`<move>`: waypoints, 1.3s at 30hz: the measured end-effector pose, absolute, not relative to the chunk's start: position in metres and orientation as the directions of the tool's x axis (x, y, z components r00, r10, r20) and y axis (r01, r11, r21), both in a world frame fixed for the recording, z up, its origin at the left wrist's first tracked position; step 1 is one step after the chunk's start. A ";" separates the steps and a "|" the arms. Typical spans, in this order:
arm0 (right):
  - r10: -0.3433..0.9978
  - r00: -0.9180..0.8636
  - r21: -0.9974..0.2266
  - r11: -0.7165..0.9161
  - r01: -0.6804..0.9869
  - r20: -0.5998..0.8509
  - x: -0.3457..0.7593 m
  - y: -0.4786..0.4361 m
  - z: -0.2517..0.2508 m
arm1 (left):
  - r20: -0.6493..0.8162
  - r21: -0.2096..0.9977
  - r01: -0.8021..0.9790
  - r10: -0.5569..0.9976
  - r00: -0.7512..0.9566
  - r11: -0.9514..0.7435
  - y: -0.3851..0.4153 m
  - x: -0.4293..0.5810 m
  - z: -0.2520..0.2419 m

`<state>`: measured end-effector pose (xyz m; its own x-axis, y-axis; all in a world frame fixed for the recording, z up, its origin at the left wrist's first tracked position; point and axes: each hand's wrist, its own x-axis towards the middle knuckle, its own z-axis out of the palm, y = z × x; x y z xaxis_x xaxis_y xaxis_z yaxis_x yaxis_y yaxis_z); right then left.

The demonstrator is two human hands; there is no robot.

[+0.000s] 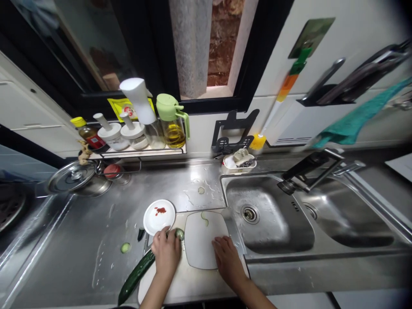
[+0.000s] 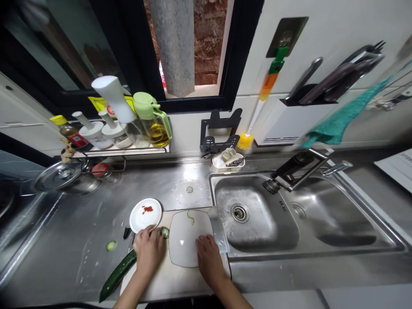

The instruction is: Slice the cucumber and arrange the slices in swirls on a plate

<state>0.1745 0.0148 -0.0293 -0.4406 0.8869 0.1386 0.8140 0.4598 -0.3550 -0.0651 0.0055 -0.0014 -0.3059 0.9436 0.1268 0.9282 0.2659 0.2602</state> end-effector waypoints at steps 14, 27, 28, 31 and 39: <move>0.881 -0.459 -0.339 0.468 0.816 0.112 0.171 -0.002 -0.034 | 0.081 0.200 0.932 0.943 -0.322 0.301 0.006 -0.061 -0.016; 0.895 -0.434 -0.495 0.424 0.758 0.103 0.160 0.005 -0.014 | 0.079 0.428 0.855 0.931 -0.357 0.292 0.008 -0.066 -0.006; 0.901 -0.423 -0.527 0.406 0.746 0.094 0.158 0.008 -0.012 | 0.063 0.474 0.831 0.931 -0.360 0.290 0.008 -0.068 -0.005; 0.911 -0.405 -0.630 0.357 0.689 0.074 0.149 0.017 -0.008 | 0.008 0.645 0.721 0.941 -0.338 0.254 0.009 -0.074 0.000; 0.946 -0.262 -0.897 -0.061 0.438 -0.192 0.125 0.064 0.004 | -0.311 0.911 0.227 0.935 -0.168 0.344 0.027 -0.050 0.014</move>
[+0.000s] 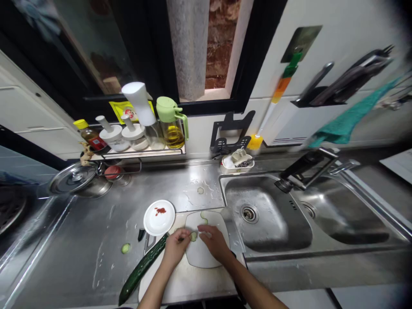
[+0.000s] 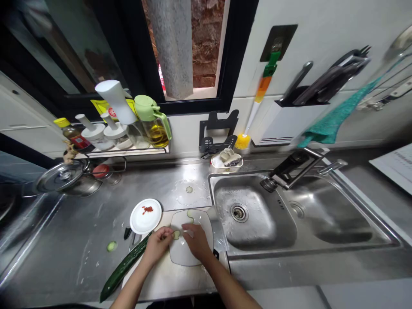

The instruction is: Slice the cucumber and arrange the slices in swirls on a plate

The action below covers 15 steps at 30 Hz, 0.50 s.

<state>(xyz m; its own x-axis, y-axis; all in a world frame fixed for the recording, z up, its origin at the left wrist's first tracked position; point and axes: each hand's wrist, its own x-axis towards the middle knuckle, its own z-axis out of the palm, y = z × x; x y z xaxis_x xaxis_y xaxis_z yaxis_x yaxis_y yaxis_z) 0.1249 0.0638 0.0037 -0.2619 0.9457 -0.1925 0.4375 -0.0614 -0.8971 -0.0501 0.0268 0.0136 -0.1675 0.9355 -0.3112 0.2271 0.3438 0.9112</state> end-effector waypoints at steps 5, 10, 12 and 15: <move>0.888 -0.327 -0.918 -0.210 0.336 -0.323 0.127 0.080 0.012 | -0.481 0.875 -0.091 0.875 -0.051 0.476 0.038 -0.034 0.010; 0.889 -0.314 -0.912 -0.217 0.348 -0.332 0.135 0.081 0.018 | -0.689 0.672 -0.350 0.724 0.026 0.652 0.040 -0.022 0.002; 0.887 -0.326 -0.913 -0.206 0.351 -0.326 0.138 0.082 0.022 | -0.781 0.537 -0.426 0.620 0.075 0.728 0.041 -0.017 0.001; 0.880 -0.362 -0.911 -0.162 0.380 -0.308 0.143 0.083 0.028 | -0.841 0.380 -0.494 0.515 0.169 0.782 0.044 -0.012 0.002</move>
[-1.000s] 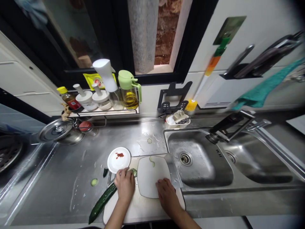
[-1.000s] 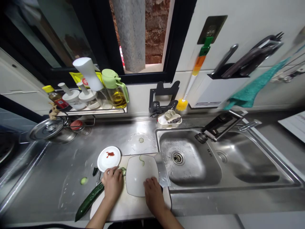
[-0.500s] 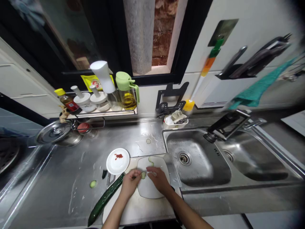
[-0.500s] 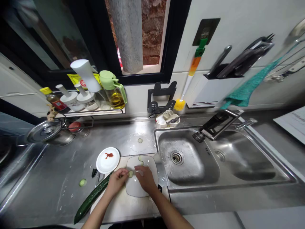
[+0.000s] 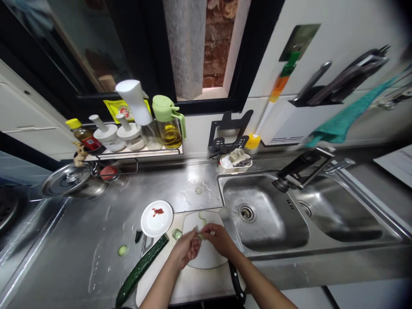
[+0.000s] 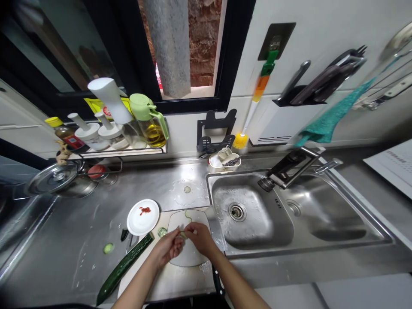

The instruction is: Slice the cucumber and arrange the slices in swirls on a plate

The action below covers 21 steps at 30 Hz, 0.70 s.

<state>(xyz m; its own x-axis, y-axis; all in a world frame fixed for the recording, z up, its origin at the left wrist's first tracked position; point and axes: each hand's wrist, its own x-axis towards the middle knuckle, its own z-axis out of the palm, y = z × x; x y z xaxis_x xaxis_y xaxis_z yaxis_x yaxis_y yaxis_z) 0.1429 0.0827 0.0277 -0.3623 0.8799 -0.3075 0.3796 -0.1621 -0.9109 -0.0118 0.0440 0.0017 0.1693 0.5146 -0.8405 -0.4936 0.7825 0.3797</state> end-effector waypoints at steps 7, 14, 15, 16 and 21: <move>0.859 -0.405 -0.902 -0.137 0.409 -0.314 0.153 0.088 0.029 | -0.822 0.287 -0.596 0.512 0.249 0.750 0.054 -0.010 0.005; 0.846 -0.419 -0.878 -0.113 0.466 -0.331 0.157 0.097 0.028 | -0.798 0.197 -0.596 0.480 0.363 0.778 0.060 -0.015 0.004; 0.845 -0.421 -0.876 -0.109 0.469 -0.331 0.157 0.099 0.029 | -0.795 0.199 -0.592 0.481 0.368 0.781 0.060 -0.016 0.004; 0.844 -0.423 -0.874 -0.105 0.474 -0.330 0.158 0.100 0.029 | -0.794 0.200 -0.589 0.482 0.371 0.783 0.060 -0.016 0.005; 0.835 -0.434 -0.855 -0.079 0.513 -0.338 0.160 0.107 0.029 | -0.787 0.281 -0.559 0.521 0.332 0.780 0.063 -0.016 0.005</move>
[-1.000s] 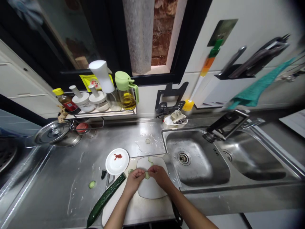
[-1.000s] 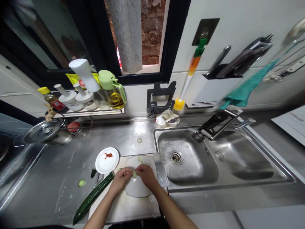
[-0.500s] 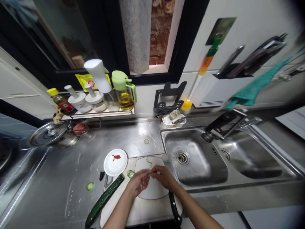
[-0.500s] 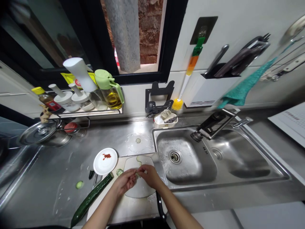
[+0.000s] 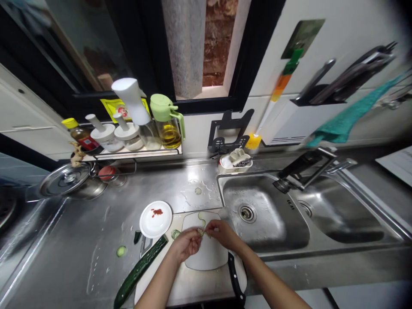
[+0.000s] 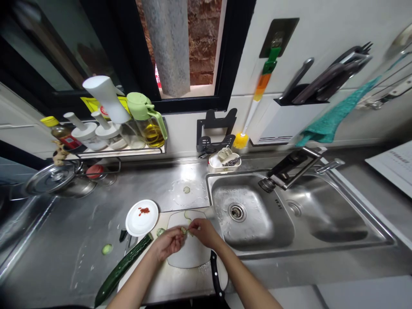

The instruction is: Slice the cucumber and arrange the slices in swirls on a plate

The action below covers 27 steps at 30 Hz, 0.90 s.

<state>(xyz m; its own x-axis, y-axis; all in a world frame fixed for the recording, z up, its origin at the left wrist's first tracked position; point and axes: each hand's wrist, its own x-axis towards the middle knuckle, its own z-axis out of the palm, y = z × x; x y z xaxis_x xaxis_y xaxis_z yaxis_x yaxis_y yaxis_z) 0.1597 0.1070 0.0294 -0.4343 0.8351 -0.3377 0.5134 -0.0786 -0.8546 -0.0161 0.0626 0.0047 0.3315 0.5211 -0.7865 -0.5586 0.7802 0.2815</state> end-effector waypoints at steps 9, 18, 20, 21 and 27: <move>0.834 -0.424 -0.764 0.004 0.645 -0.354 0.161 0.125 0.020 | -0.719 0.640 -0.336 0.693 0.055 0.691 0.067 -0.009 -0.005; 0.832 -0.449 -0.607 0.181 0.774 -0.325 0.151 0.146 0.019 | -0.602 0.792 -0.040 0.770 -0.212 0.609 0.079 -0.001 -0.016; 0.836 -0.449 -0.562 0.216 0.799 -0.317 0.149 0.150 0.018 | -0.577 0.800 0.013 0.776 -0.256 0.600 0.082 0.000 -0.017; 0.837 -0.448 -0.540 0.231 0.809 -0.313 0.147 0.151 0.017 | -0.569 0.800 0.034 0.776 -0.274 0.599 0.083 0.000 -0.017; 0.841 -0.454 -0.445 0.299 0.844 -0.295 0.142 0.153 0.015 | -0.458 0.767 0.306 0.816 -0.353 0.563 0.084 0.002 -0.014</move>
